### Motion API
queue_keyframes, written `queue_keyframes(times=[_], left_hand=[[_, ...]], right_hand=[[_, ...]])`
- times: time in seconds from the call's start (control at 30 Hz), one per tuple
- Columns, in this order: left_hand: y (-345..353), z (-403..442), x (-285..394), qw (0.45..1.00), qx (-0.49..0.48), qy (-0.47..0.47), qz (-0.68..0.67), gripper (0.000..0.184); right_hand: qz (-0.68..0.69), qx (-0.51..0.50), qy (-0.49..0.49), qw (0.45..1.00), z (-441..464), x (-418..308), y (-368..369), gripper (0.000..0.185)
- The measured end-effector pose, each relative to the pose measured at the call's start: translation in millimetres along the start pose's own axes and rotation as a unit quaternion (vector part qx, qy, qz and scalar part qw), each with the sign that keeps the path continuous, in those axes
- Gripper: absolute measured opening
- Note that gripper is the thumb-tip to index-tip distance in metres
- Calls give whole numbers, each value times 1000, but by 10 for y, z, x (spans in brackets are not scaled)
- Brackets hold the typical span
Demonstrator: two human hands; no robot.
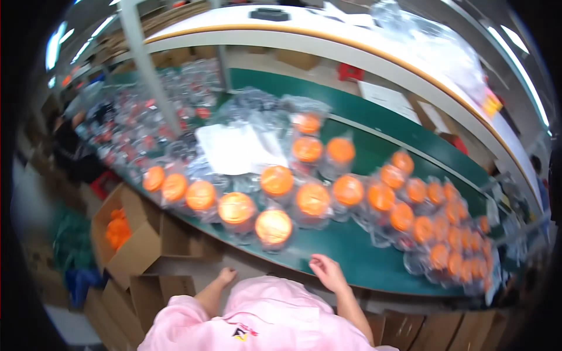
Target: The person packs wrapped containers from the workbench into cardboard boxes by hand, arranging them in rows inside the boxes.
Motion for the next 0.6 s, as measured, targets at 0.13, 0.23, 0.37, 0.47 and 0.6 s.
queue_keyframes(times=[0.13, 0.23, 0.37, 0.47, 0.6], left_hand=[[282, -352, -204, 989, 53, -41, -134, 25], [425, -699, -485, 973, 106, -69, -193, 25], [1013, -1187, -1110, 960, 153, -99, -212, 24], [1432, -1536, -1467, 951, 169, -129, -226, 24], [1886, -1828, -1595, 925, 198, -172, -275, 23]], right_hand=[[-8, -54, -92, 994, 288, -258, -22, 27], [-27, -84, -185, 979, 414, -332, -16, 28], [-34, -134, -237, 962, 616, -406, -46, 29], [-40, -181, -243, 952, 667, -428, -58, 30], [-40, -241, -278, 929, 795, -611, 20, 33]])
Point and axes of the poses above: each hand's wrist, its own z-axis towards the middle knuckle, its own y-axis out of the palm, x = y × z, the point moved 1 cm from there along z, towards the middle knuckle, and after that the axes turned 3 degrees about y, right-handed, at the moved point
